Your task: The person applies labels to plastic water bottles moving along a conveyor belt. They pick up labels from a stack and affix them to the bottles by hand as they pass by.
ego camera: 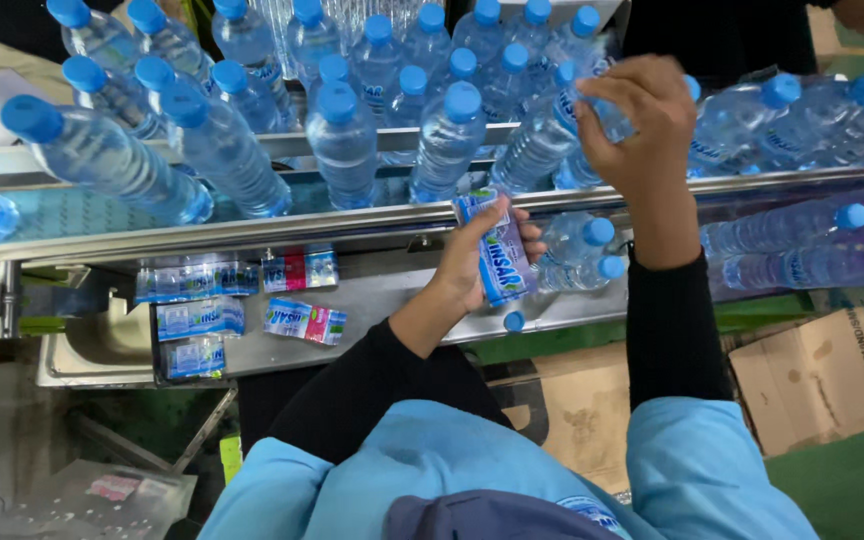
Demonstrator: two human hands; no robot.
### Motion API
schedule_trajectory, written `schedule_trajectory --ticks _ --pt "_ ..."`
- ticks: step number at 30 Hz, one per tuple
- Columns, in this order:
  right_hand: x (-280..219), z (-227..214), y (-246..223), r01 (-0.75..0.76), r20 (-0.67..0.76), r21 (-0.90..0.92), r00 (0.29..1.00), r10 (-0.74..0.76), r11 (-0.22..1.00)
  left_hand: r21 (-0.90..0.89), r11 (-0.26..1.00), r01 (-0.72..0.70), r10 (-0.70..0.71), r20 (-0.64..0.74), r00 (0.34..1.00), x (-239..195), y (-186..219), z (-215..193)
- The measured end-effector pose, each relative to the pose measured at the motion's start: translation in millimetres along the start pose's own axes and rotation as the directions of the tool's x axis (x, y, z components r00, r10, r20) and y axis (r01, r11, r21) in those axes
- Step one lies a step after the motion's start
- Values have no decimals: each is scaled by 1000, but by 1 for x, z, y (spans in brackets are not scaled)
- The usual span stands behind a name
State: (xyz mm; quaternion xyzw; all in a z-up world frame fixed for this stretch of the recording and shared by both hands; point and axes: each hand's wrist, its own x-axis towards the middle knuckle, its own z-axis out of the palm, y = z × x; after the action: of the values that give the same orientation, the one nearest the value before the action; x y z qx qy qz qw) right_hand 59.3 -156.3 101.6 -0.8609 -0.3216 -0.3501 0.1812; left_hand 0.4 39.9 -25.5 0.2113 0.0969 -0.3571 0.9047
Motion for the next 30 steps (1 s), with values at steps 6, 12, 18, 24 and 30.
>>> schedule_trajectory --ticks 6,12,18,24,30 --pt "-40 11 27 -141 -4 188 990 144 972 72 995 -68 64 56 996 3 -5 -5" --pt "-76 6 23 -520 187 172 851 491 837 159 986 -51 59 -49 997 0 -4 20" --pt "-75 7 -62 -369 -137 323 893 429 871 174 967 -186 210 -134 968 29 -26 -12" --pt "-89 27 -61 -540 -68 524 745 664 659 88 968 -233 244 -150 958 14 -11 -3" --pt "-59 29 -86 -698 193 371 703 685 612 77 949 -305 314 -291 904 6 6 -8"
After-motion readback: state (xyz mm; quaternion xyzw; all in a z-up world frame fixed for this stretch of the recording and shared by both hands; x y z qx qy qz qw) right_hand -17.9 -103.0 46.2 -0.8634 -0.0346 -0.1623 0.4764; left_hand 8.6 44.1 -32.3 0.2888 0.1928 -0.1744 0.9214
